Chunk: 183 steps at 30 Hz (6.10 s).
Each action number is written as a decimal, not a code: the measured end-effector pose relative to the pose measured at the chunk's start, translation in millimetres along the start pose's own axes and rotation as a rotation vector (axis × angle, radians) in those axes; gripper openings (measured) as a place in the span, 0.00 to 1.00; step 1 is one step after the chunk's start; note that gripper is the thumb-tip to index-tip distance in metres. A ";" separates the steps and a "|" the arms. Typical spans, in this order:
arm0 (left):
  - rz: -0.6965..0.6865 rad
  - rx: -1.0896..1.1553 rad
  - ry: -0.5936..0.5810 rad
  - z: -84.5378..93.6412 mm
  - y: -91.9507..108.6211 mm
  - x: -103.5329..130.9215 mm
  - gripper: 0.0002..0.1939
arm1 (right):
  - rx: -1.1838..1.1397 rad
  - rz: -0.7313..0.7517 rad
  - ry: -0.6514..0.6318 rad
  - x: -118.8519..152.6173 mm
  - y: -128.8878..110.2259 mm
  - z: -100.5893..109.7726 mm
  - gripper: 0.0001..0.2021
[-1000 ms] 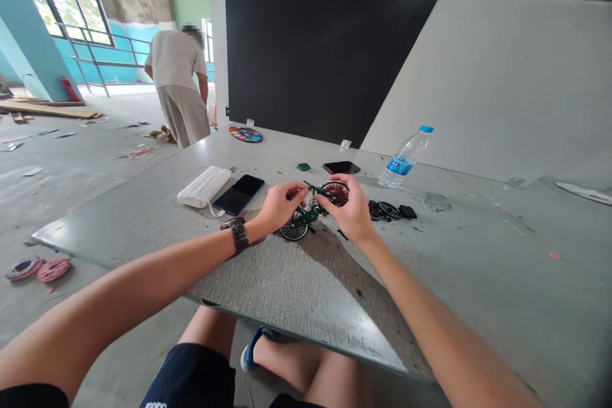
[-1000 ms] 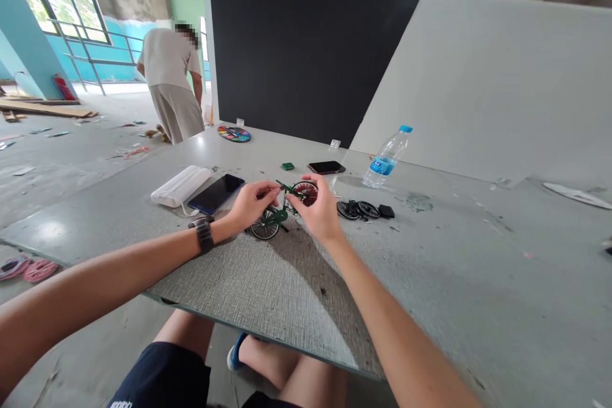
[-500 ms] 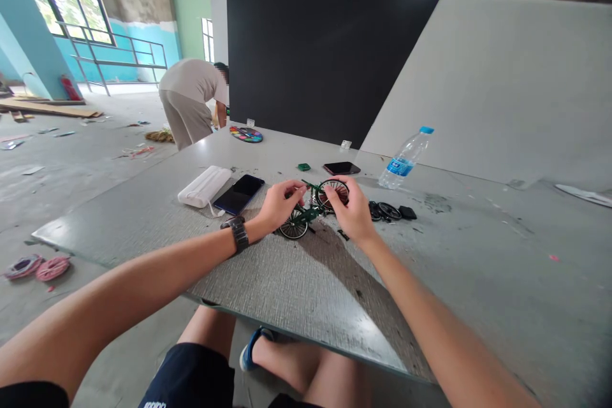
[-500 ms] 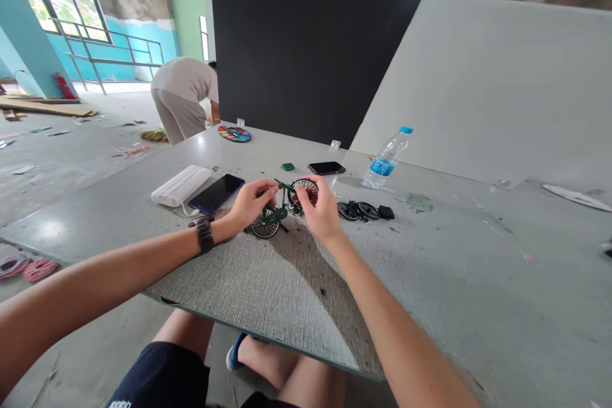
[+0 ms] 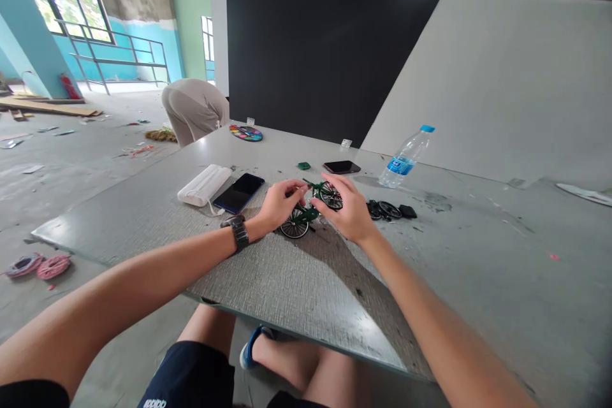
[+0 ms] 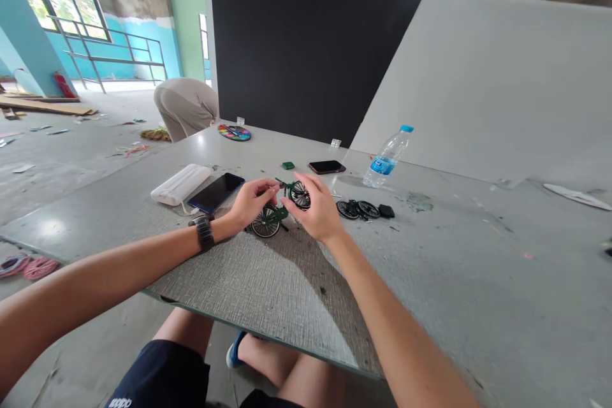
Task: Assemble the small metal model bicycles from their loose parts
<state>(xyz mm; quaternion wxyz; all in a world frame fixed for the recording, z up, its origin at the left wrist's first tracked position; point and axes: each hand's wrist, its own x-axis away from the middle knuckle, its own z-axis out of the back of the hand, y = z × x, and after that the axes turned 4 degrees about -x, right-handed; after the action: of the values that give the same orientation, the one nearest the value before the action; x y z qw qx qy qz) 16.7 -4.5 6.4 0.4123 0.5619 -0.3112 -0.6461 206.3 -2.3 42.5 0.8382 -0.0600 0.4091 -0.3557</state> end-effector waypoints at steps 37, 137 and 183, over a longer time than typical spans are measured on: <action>-0.001 -0.016 -0.080 3.4 4.9 1.7 0.12 | -0.515 -0.446 0.068 -0.4 -1.7 -5.8 0.29; 0.412 0.690 -0.168 1.7 18.9 1.8 0.16 | -0.223 -0.119 0.150 2.0 2.3 -6.8 0.29; 0.400 0.735 -0.188 7.4 27.5 2.6 0.21 | -0.296 -0.283 0.037 5.0 4.9 -8.7 0.35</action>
<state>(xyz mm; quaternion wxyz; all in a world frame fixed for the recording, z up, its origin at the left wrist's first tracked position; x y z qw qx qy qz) 14.5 -20.2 30.3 0.2715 0.5388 -0.6599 -0.4479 204.7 -0.2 31.7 0.7543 -0.2327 0.4599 -0.4067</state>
